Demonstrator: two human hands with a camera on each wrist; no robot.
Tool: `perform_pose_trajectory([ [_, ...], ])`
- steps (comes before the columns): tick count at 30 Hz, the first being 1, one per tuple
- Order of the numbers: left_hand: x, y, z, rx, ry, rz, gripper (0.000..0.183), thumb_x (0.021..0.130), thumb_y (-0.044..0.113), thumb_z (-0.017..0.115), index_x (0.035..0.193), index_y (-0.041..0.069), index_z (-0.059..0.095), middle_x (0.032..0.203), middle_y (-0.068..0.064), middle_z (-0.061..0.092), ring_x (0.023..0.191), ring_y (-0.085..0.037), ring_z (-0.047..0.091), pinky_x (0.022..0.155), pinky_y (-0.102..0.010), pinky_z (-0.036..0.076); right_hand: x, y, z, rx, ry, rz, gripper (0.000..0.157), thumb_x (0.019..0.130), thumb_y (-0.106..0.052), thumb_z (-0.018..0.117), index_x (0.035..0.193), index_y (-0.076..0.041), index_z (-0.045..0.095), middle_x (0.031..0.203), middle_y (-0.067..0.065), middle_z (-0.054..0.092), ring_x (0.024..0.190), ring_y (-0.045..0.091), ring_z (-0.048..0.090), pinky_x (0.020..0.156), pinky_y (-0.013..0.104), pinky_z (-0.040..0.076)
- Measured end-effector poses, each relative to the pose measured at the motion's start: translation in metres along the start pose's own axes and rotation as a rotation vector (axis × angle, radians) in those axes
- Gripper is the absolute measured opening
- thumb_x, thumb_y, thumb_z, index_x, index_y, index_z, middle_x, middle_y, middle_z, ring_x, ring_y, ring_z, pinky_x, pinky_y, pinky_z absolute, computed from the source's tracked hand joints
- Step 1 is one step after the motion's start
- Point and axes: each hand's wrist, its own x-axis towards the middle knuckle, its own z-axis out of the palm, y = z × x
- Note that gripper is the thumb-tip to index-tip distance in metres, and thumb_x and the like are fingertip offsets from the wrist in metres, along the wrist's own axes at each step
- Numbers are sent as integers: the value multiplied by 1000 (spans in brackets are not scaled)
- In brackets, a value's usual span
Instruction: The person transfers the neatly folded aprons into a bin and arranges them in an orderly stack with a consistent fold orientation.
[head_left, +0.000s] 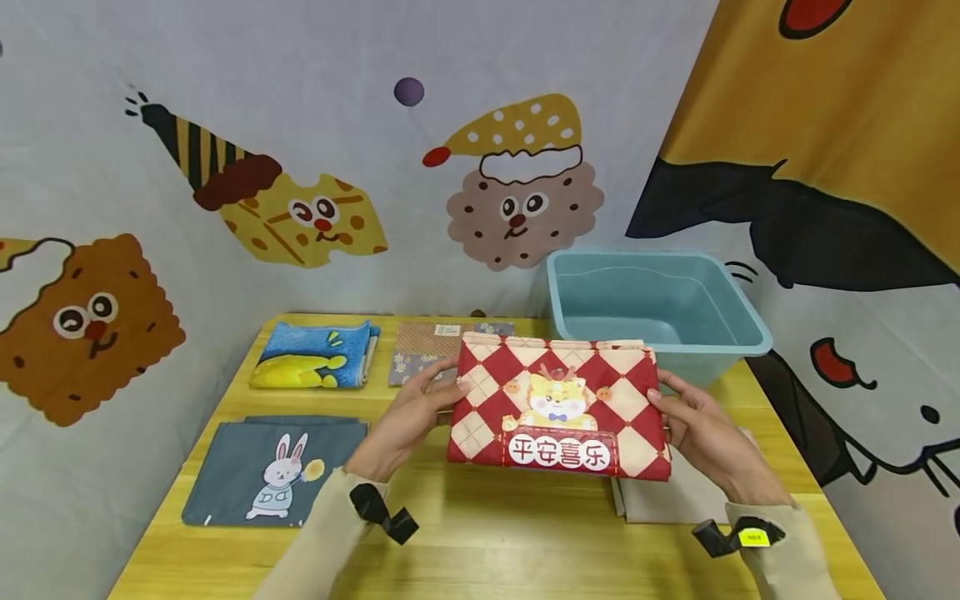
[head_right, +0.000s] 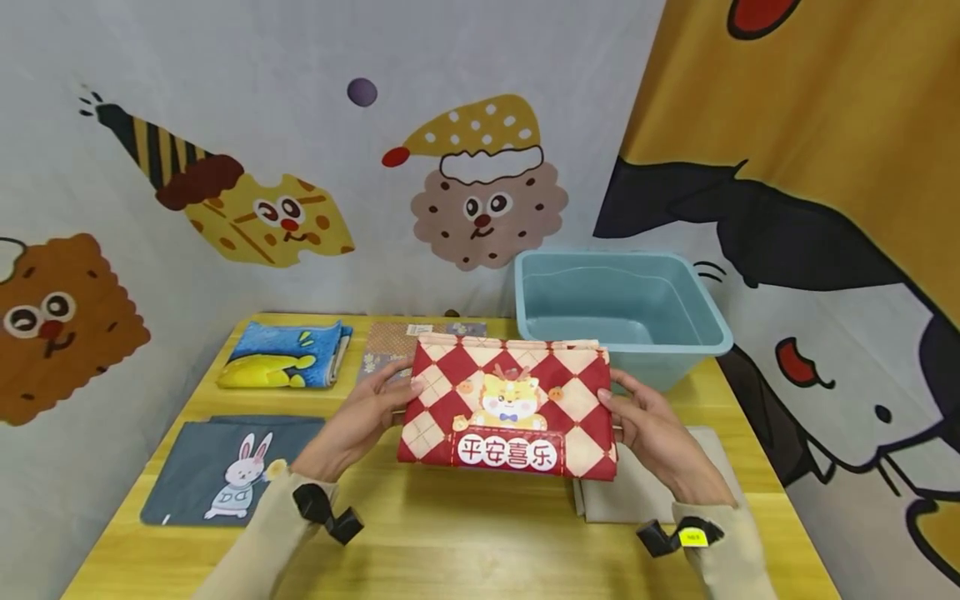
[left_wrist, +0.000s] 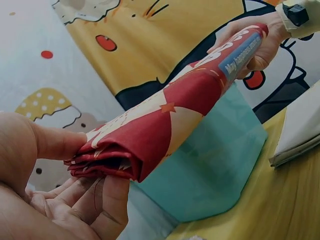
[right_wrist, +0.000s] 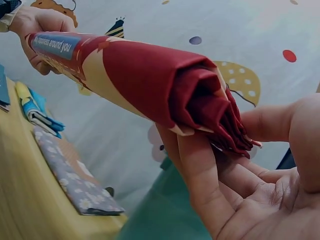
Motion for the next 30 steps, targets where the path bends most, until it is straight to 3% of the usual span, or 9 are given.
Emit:
perform_pose_trajectory([
  [8, 13, 16, 14, -14, -39, 38, 52, 101, 21, 65, 148, 21, 44, 138, -13, 63, 108, -22, 67, 86, -33, 57, 1, -15, -17, 30, -14, -36, 27, 111, -15, 43, 138, -22, 43, 119, -8, 72, 100, 13, 75, 86, 33, 62],
  [17, 34, 29, 28, -24, -81, 94, 52, 100, 24, 67, 148, 21, 47, 135, -13, 66, 104, -21, 70, 85, -32, 58, 4, -32, -34, -6, 43, -28, 43, 110, -19, 47, 150, -16, 31, 120, -8, 71, 102, 14, 75, 84, 34, 63],
  [25, 50, 38, 38, -42, -68, 92, 52, 100, 24, 67, 147, 20, 47, 134, -14, 66, 105, -23, 70, 86, -34, 59, 14, -44, -50, -47, 121, -1, 57, 108, -24, 53, 156, -15, 23, 117, -12, 70, 99, 11, 75, 82, 32, 63],
  [30, 60, 44, 45, -42, -71, 101, 51, 100, 24, 67, 147, 20, 47, 133, -13, 66, 104, -21, 69, 88, -36, 58, 21, -51, -60, -48, 145, -15, 53, 107, -24, 54, 152, -16, 27, 114, -12, 71, 95, 12, 75, 79, 33, 64],
])
